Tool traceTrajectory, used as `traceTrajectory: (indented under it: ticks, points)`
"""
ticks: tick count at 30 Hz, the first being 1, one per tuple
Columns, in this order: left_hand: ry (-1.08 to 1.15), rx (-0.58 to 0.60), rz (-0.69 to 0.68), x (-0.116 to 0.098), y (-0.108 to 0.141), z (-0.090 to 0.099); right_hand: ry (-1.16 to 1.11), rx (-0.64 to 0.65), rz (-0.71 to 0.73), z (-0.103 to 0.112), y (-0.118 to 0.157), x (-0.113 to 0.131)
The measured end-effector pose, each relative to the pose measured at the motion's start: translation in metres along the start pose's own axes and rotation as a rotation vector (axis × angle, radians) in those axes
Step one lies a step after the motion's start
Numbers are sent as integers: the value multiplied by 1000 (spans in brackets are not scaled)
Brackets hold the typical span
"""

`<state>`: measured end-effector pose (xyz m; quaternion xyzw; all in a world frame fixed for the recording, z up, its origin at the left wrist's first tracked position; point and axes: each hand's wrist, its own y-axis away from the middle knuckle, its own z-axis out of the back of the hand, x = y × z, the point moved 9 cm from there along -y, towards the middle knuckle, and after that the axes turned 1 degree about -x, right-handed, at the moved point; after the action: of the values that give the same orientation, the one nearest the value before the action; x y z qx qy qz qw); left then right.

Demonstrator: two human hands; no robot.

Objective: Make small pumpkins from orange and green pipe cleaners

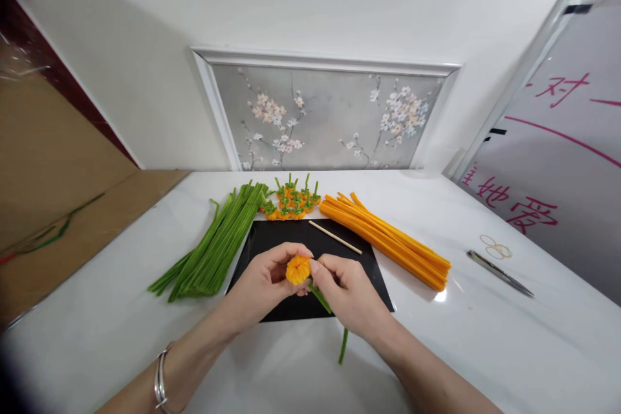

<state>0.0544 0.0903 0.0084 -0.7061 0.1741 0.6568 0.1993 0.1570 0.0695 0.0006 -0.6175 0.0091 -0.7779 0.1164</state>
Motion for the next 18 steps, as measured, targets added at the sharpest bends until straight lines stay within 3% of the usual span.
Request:
traceTrajectory:
  ticks: [3, 7, 13, 18]
  points:
    - [-71, -19, -24, 1, 0, -1, 147, -85, 80, 3, 2, 6]
    - [-291, -96, -123, -5, 2, 4, 162, -90, 45, 1, 4, 2]
    - [-589, 26, -138, -17, 10, -8, 462, -148, 196, 10, 7, 19]
    - [-731, 31, -160, -15, 10, -8, 586, -153, 256, 9, 8, 20]
